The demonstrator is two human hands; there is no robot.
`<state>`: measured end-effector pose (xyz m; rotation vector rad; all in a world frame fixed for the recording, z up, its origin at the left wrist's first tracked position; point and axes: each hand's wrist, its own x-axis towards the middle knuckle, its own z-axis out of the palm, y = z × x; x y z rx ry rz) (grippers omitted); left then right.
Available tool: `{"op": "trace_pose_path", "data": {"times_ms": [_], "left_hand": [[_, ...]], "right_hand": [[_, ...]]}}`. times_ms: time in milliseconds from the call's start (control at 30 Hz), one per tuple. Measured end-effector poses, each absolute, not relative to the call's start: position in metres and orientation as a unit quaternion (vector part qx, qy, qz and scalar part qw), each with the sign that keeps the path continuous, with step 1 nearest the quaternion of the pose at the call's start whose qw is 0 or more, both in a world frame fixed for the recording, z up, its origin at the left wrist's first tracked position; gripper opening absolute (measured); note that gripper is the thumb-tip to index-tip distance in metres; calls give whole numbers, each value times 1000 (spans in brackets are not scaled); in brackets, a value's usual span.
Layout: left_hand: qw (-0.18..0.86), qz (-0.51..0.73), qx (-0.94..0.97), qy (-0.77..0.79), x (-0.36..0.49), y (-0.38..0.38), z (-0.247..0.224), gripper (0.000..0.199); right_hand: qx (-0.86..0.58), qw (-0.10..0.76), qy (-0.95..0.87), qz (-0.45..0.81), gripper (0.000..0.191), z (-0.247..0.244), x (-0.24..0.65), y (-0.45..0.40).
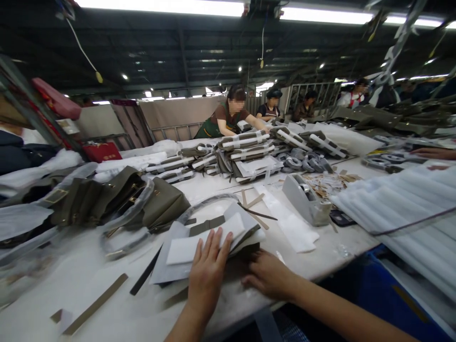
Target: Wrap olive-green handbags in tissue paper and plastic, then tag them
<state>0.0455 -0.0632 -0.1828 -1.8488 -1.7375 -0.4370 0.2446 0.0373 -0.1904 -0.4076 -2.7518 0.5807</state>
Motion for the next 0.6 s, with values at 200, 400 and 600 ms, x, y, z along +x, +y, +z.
{"op": "trace_pose_path", "data": {"times_ms": [200, 400, 600], "left_hand": [[289, -156, -695, -640, 56, -60, -188, 62], [304, -159, -694, -633, 57, -68, -186, 51], [318, -202, -674, -635, 63, -91, -195, 46]], "right_hand": [[-73, 267, -948, 157, 32, -153, 257, 29], [-62, 306, -948, 56, 44, -132, 245, 57], [17, 323, -946, -17, 37, -145, 251, 52]]}}
